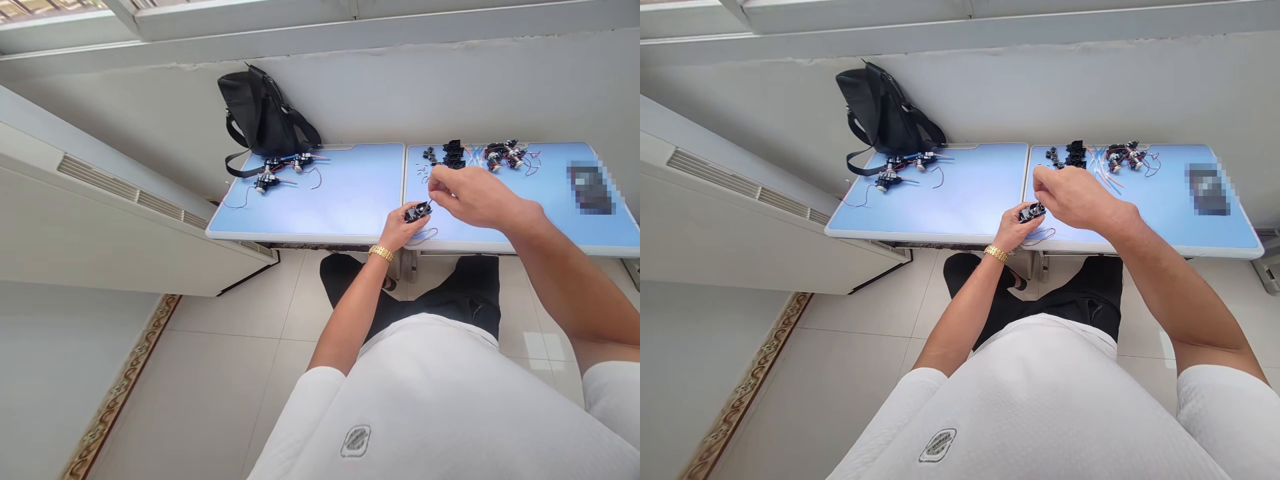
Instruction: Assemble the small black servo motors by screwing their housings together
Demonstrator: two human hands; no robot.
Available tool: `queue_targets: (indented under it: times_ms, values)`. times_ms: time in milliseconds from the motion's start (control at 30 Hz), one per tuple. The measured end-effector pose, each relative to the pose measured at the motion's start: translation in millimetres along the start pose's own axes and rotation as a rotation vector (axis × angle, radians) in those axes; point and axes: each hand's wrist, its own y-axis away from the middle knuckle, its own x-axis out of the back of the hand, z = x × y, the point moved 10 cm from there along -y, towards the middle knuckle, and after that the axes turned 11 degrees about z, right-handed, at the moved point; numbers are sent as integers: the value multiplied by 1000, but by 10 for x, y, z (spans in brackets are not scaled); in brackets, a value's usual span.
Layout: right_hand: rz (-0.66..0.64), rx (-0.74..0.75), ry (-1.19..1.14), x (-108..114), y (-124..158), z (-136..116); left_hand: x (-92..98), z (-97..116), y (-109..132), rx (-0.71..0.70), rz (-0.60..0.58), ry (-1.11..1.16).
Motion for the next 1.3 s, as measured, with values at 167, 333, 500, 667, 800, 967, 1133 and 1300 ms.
queue_targets:
  times_ms: [167, 333, 500, 667, 800, 967, 1133, 1300]
  values:
    - [63, -43, 169, -12, -25, 74, 1, 8, 0, -34, 10, -14]
    - [20, -48, 179, -3, 13, 11, 9, 39, 28, -67, 1, -27]
    - [-56, 32, -30, -27, 55, -98, 33, 43, 52, -52, 0, -51]
    - [7, 59, 3, -12, 11, -52, 38, 81, 83, -72, -5, -79]
    - [-29, 50, 192, -23, -51, -3, 50, 136, 113, -98, -14, -94]
    - [-119, 112, 134, -18, -65, -36, 61, 114, 124, -76, -17, -73]
    - [-174, 215, -40, -39, 2, -103, 73, 102, 118, -67, -8, -110]
    - [-148, 250, 36, -67, 0, -143, 83, 123, 128, -85, -22, -106]
